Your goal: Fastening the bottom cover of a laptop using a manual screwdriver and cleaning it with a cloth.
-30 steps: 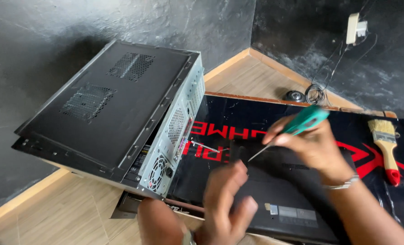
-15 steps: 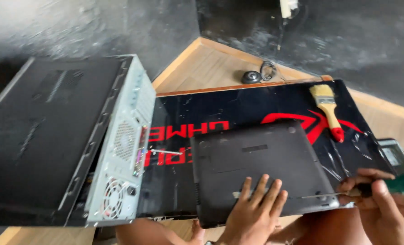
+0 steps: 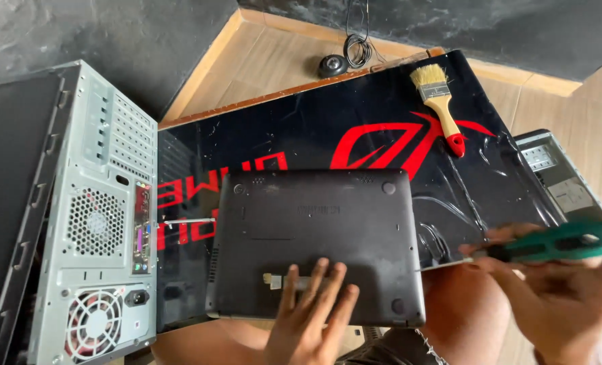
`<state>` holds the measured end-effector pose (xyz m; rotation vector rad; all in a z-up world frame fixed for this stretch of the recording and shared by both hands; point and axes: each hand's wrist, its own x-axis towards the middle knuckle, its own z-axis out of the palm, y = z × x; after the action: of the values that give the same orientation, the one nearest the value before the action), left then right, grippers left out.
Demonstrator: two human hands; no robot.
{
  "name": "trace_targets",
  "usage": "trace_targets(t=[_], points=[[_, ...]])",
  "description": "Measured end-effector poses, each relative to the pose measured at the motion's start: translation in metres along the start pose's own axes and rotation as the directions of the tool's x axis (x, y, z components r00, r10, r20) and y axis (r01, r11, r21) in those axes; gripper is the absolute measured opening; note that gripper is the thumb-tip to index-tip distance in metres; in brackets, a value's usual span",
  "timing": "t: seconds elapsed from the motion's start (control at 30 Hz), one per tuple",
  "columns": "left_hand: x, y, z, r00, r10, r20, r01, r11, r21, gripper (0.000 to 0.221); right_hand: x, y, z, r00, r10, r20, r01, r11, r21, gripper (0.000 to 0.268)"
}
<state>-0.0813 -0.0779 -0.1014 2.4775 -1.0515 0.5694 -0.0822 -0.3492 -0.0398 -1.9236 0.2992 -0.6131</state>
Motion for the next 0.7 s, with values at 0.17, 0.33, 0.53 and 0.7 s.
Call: trace_targets(t=[0.17, 0.33, 0.53, 0.7], points=[[0.017, 0.016, 0.019, 0.990, 0.103, 0.097, -0.092, 0.990, -0.105, 0.069, 0.012, 0.019, 0.009, 0.941, -0.323, 0.100, 0.288, 0.922, 0.260, 0.124], [0.025, 0.019, 0.029, 0.992, 0.093, 0.083, -0.083, 0.990, -0.116, 0.079, 0.024, 0.024, 0.009, 0.921, -0.348, 0.173, 0.305, 0.923, 0.233, 0.122], [0.024, 0.013, 0.033, 0.994, 0.086, 0.067, -0.072, 0.979, -0.191, 0.063, 0.021, 0.043, 0.010, 0.884, -0.409, 0.228, 0.355, 0.903, 0.243, 0.122], [0.075, 0.027, -0.002, 0.993, -0.042, -0.108, -0.005, 0.917, -0.398, 0.053, 0.028, 0.026, 0.013, 0.710, -0.598, 0.371, 0.423, 0.784, 0.455, 0.094]])
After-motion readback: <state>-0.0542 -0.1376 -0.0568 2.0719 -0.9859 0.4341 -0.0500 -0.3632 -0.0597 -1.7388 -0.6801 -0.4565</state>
